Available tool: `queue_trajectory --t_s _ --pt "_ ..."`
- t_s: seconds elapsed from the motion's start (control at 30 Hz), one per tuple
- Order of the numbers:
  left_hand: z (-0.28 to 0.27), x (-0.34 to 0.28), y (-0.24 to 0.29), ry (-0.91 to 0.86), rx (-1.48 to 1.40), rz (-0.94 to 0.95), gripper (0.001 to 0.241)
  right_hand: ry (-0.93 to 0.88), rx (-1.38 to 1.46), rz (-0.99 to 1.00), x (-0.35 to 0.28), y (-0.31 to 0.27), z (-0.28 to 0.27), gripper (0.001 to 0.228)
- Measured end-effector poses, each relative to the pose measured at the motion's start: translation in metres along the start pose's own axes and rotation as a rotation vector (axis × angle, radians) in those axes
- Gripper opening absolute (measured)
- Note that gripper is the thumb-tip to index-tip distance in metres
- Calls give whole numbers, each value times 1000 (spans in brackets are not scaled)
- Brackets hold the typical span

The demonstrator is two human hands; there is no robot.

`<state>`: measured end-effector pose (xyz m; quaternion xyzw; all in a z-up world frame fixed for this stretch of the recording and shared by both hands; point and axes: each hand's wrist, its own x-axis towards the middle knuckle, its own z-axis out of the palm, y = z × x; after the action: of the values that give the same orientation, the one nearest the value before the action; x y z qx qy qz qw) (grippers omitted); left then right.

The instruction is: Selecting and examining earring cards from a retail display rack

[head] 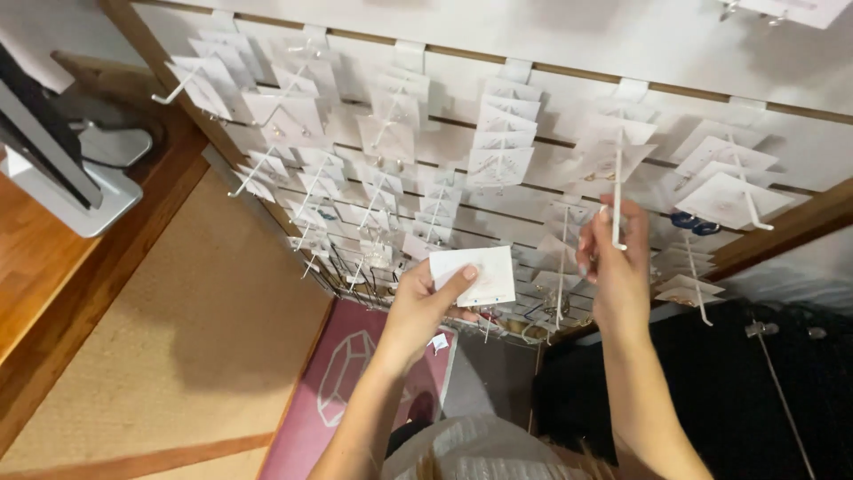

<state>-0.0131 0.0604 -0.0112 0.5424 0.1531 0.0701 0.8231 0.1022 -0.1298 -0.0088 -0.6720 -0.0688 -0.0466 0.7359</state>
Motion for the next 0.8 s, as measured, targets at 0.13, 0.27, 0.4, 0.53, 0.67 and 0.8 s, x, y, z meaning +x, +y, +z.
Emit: queue_trajectory --t_s 0.13,0.27,0.4,0.53,0.67,0.8 --pt "-4 3 -1 -8 -7 24 37 62 44 -17 27 -6 1 29" --pt "-3 2 -2 -14 -17 14 38 49 115 -30 43 13 -5 23" --pt "-1 2 1 35 -71 3 32 55 162 -71 48 34 -6 10" --pt "-15 11 -7 -83 21 51 29 23 58 -6 23 6 -7 14" --pt "-16 16 -7 -108 17 80 27 43 49 -108 15 24 -19 16" --pt "-9 17 -8 -55 5 70 32 32 -8 -113 -13 8 -28 13"
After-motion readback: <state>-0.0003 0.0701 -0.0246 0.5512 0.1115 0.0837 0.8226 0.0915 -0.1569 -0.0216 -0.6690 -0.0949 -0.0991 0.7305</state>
